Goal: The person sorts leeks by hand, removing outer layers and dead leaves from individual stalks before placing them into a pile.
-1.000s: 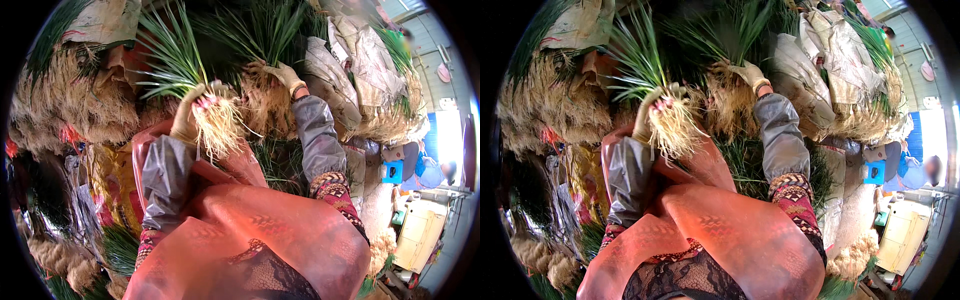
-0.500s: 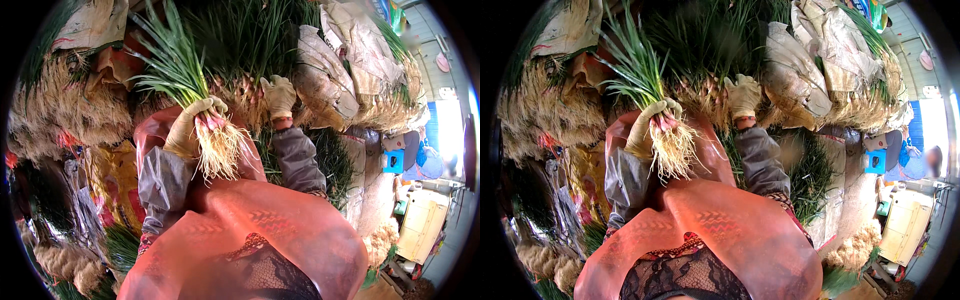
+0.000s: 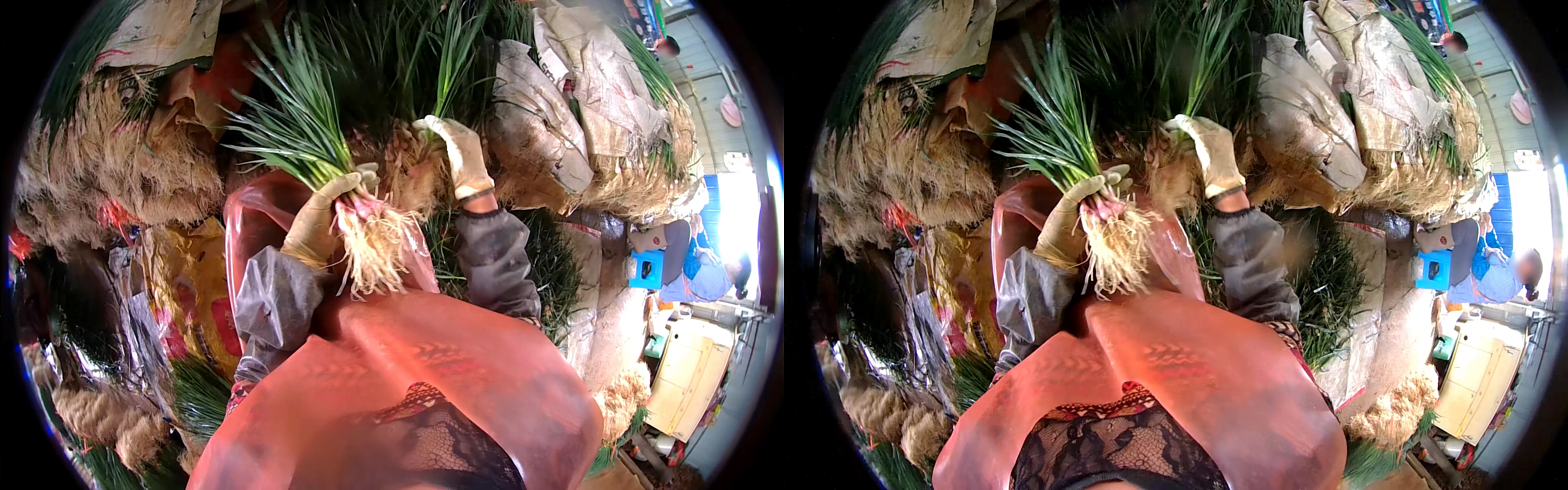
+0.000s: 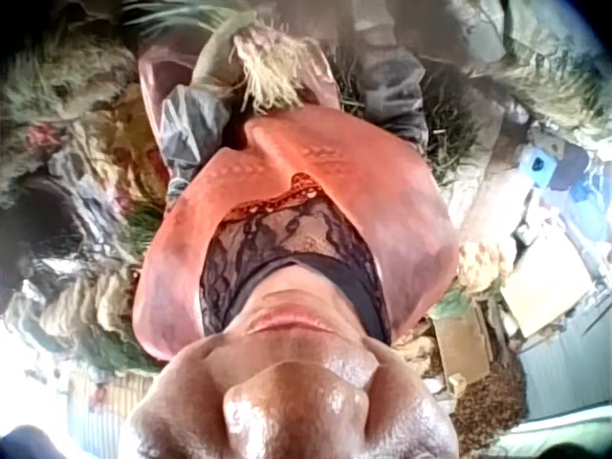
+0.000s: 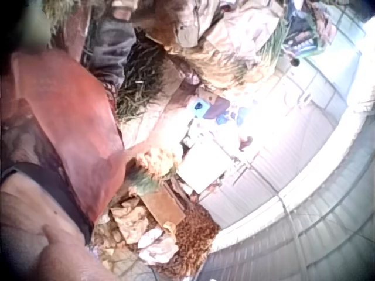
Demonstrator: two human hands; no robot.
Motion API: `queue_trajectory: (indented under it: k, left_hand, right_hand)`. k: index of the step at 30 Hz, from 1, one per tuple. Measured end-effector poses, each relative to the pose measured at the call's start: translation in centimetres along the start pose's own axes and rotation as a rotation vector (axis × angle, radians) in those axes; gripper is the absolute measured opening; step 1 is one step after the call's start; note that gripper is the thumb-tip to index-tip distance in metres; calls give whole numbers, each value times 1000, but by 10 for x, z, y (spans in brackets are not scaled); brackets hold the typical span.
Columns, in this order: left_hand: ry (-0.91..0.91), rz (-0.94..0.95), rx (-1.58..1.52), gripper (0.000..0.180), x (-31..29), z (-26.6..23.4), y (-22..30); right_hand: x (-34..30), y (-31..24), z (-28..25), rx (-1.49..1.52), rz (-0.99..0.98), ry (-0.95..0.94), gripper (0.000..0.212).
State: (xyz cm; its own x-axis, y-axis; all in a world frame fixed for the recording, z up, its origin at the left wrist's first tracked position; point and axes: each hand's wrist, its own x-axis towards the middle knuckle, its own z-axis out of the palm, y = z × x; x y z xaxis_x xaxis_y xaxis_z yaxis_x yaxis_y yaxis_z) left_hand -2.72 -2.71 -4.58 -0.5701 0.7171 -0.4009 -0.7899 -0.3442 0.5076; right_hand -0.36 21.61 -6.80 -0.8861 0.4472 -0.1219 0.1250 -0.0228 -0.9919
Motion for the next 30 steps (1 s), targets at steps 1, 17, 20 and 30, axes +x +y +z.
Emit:
queue_trajectory:
  k: [1, 17, 20, 30]
  left_hand:
    - [-2, -17, -36, 37, -1, 4, -2]
    - [74, -94, -71, 26, 3, -16, -36]
    - [59, -67, -39, 23, 1, -3, -30]
    - [96, -95, 31, 24, 3, -13, -44]
  right_hand:
    - [-19, -12, 9, 186, 103, -134, 33]
    - [-64, 19, 59, -526, -273, 289, 28]
    - [-46, 31, 57, -655, -323, 447, 43]
    - [-89, 10, 1, -893, -79, 101, 51]
